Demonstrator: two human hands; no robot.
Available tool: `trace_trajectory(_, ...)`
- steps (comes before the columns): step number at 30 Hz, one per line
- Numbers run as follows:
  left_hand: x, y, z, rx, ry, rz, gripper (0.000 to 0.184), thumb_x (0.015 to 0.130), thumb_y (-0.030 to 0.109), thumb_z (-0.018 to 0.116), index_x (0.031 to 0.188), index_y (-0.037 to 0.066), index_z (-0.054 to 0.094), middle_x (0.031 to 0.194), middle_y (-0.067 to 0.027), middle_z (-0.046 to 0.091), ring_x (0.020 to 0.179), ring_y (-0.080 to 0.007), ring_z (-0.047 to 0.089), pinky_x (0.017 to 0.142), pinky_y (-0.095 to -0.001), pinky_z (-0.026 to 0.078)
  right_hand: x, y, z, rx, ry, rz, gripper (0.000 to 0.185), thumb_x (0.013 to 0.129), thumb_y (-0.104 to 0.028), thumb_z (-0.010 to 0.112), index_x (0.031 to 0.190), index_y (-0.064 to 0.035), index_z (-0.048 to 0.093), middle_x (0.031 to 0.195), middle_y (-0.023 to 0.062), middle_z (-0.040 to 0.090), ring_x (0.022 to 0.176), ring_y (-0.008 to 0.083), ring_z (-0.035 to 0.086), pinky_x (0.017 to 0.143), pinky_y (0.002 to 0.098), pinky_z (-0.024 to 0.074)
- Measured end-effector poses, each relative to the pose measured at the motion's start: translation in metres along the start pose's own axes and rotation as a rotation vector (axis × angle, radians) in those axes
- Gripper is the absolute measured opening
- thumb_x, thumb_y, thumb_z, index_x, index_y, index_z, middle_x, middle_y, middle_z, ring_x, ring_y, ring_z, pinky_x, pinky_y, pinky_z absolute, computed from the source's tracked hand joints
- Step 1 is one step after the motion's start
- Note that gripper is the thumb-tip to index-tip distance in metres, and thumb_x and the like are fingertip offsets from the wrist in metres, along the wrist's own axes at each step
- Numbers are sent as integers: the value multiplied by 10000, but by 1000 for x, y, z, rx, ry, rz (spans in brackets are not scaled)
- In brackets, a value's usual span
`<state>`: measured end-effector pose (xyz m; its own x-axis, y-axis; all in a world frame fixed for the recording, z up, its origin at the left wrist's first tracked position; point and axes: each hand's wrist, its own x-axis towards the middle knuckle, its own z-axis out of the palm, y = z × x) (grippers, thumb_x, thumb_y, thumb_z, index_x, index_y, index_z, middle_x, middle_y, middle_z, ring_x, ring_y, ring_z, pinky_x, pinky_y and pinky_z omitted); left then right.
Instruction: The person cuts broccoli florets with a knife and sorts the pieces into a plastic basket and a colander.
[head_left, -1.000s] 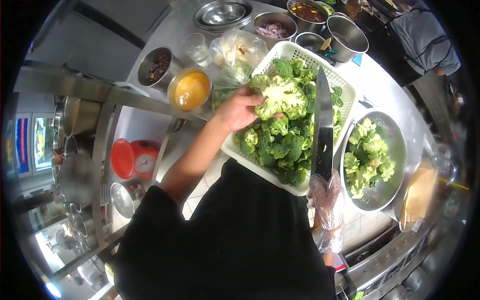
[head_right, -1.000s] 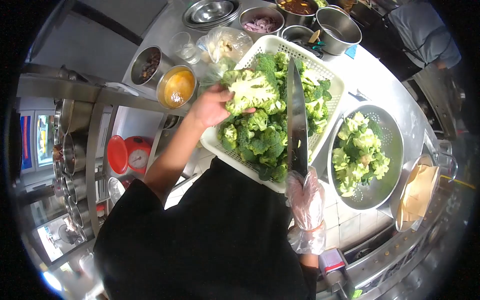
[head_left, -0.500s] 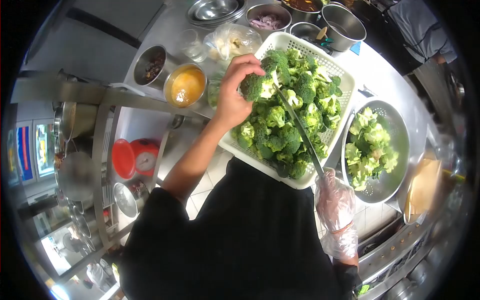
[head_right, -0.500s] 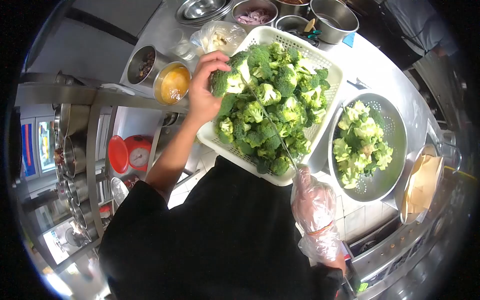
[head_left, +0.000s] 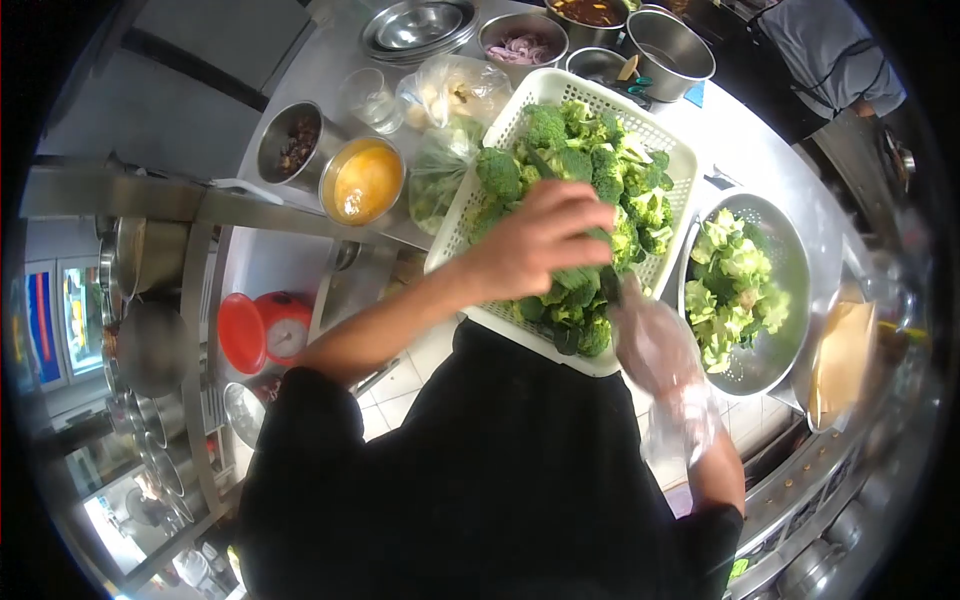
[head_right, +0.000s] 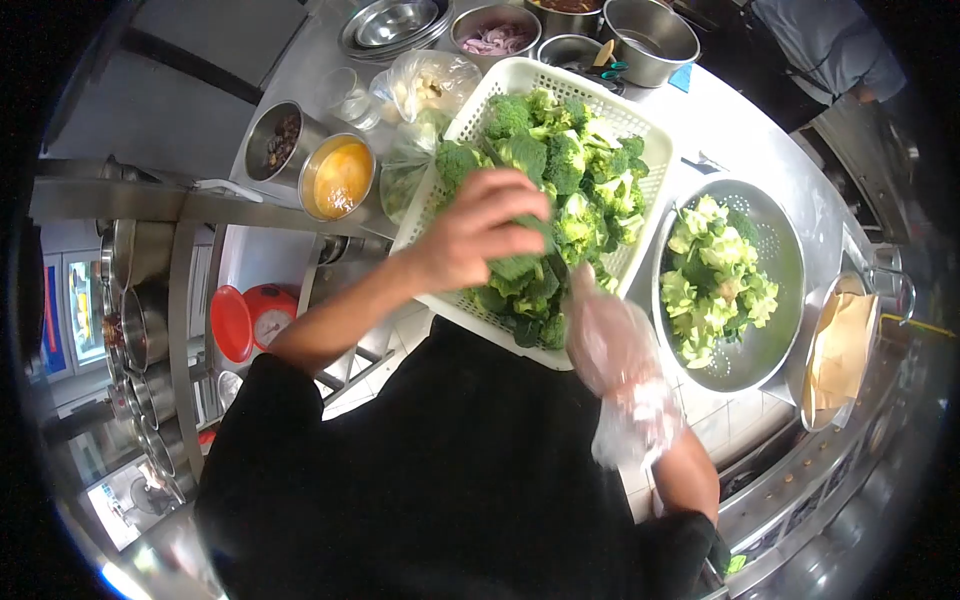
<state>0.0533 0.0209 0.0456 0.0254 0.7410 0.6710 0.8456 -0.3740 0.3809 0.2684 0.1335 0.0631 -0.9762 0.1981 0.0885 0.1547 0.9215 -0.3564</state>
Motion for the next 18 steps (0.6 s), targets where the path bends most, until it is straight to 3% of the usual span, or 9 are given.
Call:
trace_trajectory(3,9,-1,6,-106,96,-138,388,592,-37,635,959,91,640,1158,-79,589,1114,-282,538,964,-389,422,24,6,9,85,-206,190,277,893,-101,570,1131,24,506,741,223,598,633,397,598,555,467,467)
trace_trajectory(5,-1,-20,5,-320,357,-369,450,671,-60,679,1101,65,637,1203,-96,596,1089,-249,578,958,-387,462,28,8,9,144,-21,-28,174,905,-137,547,1024,-11,527,675,213,568,589,371,588,538,449,466)
trace_trajectory(6,-6,-21,0,-576,479,-612,457,717,-54,695,1150,64,611,1164,-76,616,1110,-214,584,952,-363,471,29,5,1,144,-25,-42,174,905,-137,547,1024,-11,527,675,213,568,589,371,588,538,449,466)
trace_trajectory(8,-22,-22,-9,-1097,712,-907,473,794,5,679,1246,55,546,1180,-66,611,1130,-200,568,975,-366,454,27,-6,-20,440,-248,533,234,906,-170,538,1074,-6,533,797,268,606,768,405,627,654,489,467)
trace_trajectory(9,-27,-21,-9,-1210,865,-1090,456,860,92,634,1300,81,514,1178,-50,602,1123,-183,545,957,-393,441,20,-2,-18,542,-212,598,219,902,-163,540,1067,-20,537,791,247,613,759,423,618,654,480,462)
trace_trajectory(10,-35,-26,-10,-1350,865,-1135,373,889,165,591,1254,107,543,1180,-28,591,1099,-162,521,893,-400,420,17,-5,-25,602,-195,609,202,901,-143,547,1058,-16,544,773,227,606,725,404,610,658,456,470)
trace_trajectory(13,-40,-27,-9,-1360,890,-1306,203,878,150,556,1067,89,596,1108,-60,620,1026,-230,571,838,-450,436,-6,-5,-15,631,-89,547,187,906,-126,547,1047,-2,559,772,204,621,694,372,607,645,428,473)
trace_trajectory(15,-46,-27,-9,-1355,840,-1302,208,866,144,562,1064,89,595,1087,-67,625,1001,-227,578,816,-443,442,-18,-9,-11,490,94,437,193,924,-94,551,1090,1,572,641,66,561,529,166,545,489,320,434)
trace_trajectory(18,-37,-20,-6,-1319,765,-1266,255,837,110,572,1090,74,589,1022,-74,631,945,-202,590,783,-377,458,-31,-16,-15,505,-11,568,137,943,-81,544,1041,3,590,651,78,577,538,203,565,514,351,442)
